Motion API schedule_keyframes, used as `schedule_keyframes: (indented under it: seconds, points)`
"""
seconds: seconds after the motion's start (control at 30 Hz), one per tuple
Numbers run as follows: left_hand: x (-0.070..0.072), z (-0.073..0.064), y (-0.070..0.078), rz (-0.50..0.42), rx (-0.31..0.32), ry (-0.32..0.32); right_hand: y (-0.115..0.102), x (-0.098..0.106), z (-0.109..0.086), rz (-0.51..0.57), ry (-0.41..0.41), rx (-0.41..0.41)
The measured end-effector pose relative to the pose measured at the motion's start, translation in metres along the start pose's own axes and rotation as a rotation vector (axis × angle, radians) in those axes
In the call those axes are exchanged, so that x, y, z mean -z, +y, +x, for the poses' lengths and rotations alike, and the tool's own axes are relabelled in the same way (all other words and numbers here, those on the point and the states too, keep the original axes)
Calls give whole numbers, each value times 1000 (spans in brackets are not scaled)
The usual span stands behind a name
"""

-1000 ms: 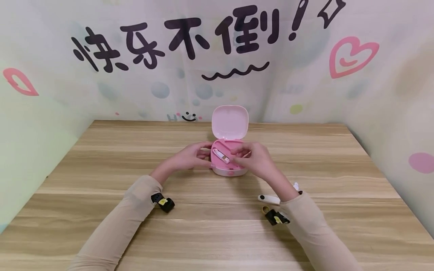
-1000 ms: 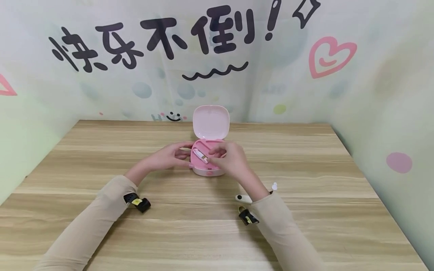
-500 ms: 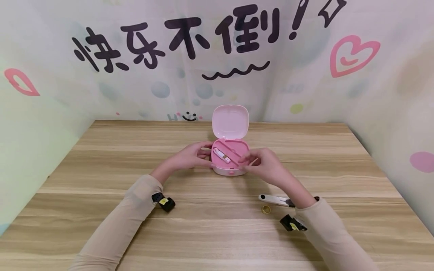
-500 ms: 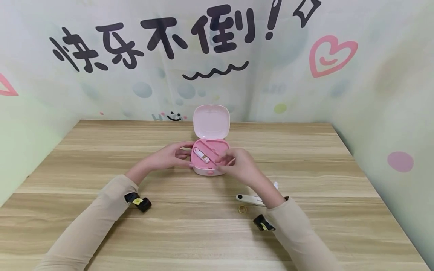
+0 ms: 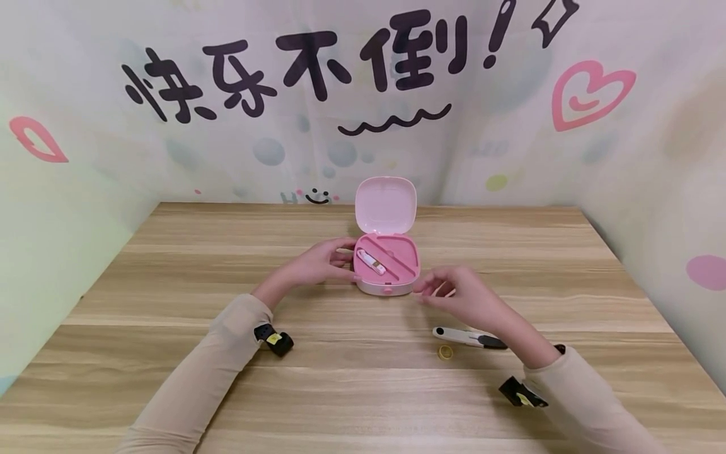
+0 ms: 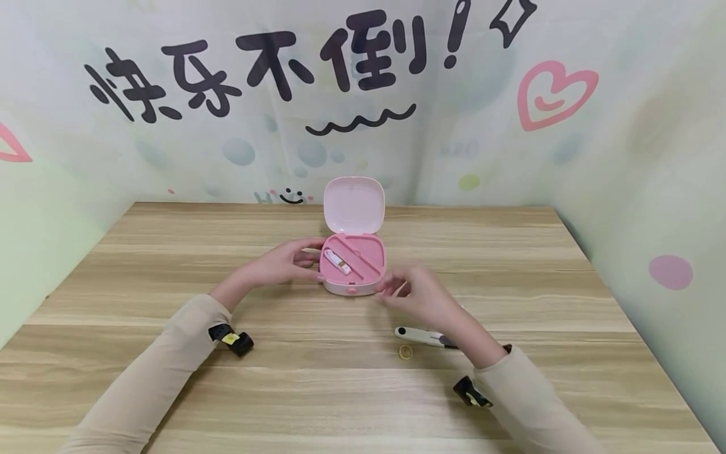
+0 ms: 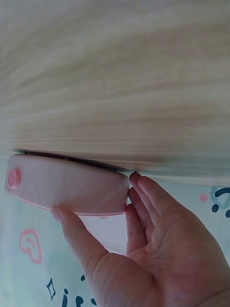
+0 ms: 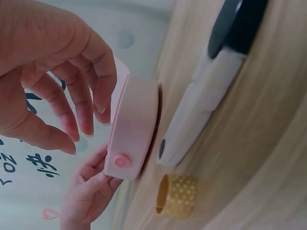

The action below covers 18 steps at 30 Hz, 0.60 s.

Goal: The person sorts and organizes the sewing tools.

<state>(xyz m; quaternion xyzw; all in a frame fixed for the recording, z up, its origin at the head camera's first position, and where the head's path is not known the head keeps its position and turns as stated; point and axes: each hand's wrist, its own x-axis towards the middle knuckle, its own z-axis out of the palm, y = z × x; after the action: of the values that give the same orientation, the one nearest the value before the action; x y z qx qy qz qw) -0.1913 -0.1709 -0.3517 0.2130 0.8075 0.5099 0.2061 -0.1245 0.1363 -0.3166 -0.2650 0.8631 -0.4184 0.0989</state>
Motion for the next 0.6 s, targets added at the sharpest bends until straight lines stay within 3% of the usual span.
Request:
schedule_keyframes:
  seconds: [0.27,0.6]
  points:
    - [0,1,-1,4,-4,1,16,5,-9,26,-34,32]
    - [0,0,-1,-2,8,0,31,16,-21,59,-180,115]
